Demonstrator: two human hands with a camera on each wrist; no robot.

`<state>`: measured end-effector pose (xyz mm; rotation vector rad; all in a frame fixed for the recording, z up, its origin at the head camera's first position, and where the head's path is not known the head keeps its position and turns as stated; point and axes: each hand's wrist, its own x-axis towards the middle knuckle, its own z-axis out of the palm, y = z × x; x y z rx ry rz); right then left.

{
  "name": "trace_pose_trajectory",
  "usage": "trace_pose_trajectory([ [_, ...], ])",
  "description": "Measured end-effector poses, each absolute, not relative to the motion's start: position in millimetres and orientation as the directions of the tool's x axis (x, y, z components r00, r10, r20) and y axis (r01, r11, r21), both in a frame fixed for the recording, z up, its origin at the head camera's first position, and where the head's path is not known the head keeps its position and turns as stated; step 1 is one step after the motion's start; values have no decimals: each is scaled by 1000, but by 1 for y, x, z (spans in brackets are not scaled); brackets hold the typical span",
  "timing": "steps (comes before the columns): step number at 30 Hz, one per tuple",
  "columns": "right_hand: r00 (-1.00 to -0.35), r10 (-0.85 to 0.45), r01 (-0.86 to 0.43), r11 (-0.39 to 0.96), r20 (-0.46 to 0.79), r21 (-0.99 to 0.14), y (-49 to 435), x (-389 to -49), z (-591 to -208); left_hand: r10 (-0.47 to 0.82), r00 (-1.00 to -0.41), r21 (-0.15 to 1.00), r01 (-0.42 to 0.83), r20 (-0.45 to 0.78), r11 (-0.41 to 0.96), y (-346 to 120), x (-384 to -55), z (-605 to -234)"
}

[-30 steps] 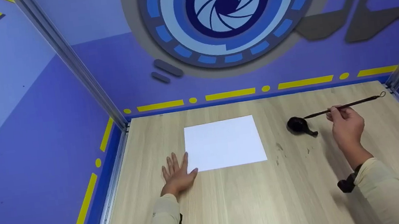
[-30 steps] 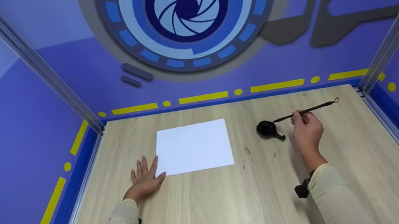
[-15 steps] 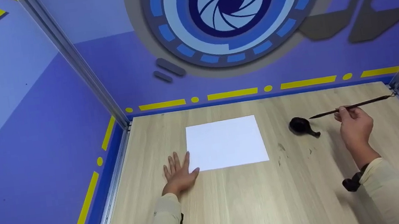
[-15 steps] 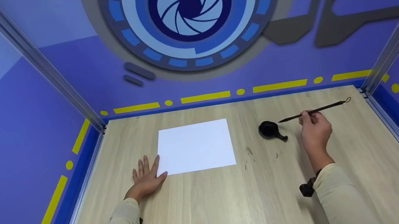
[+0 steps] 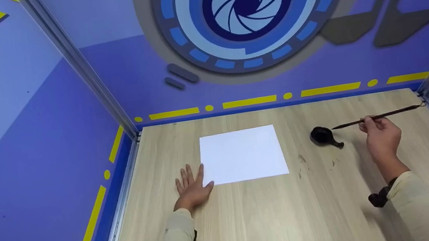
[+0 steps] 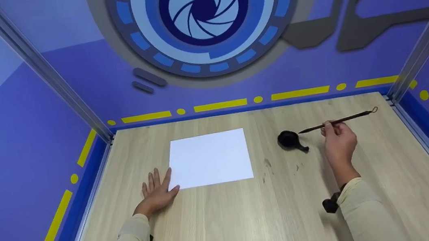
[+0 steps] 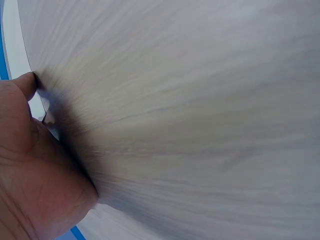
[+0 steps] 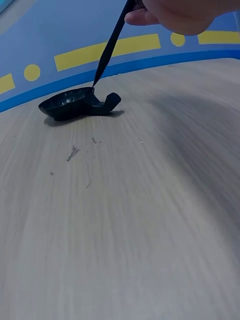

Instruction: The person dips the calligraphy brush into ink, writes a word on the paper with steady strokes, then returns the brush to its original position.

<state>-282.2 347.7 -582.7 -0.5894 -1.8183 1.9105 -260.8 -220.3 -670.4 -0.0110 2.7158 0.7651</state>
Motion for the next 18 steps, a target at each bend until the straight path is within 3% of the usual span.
trace_pose_trajectory([
  [10, -826, 562, -43, -107, -25, -993, 341, -281, -587, 76, -948, 505, -96, -309, 858, -218, -258, -670],
  [18, -786, 618, -76, -136, -25, -988, 351, -279, -582, 72, -952, 492, -88, -298, 866, -219, -259, -669],
])
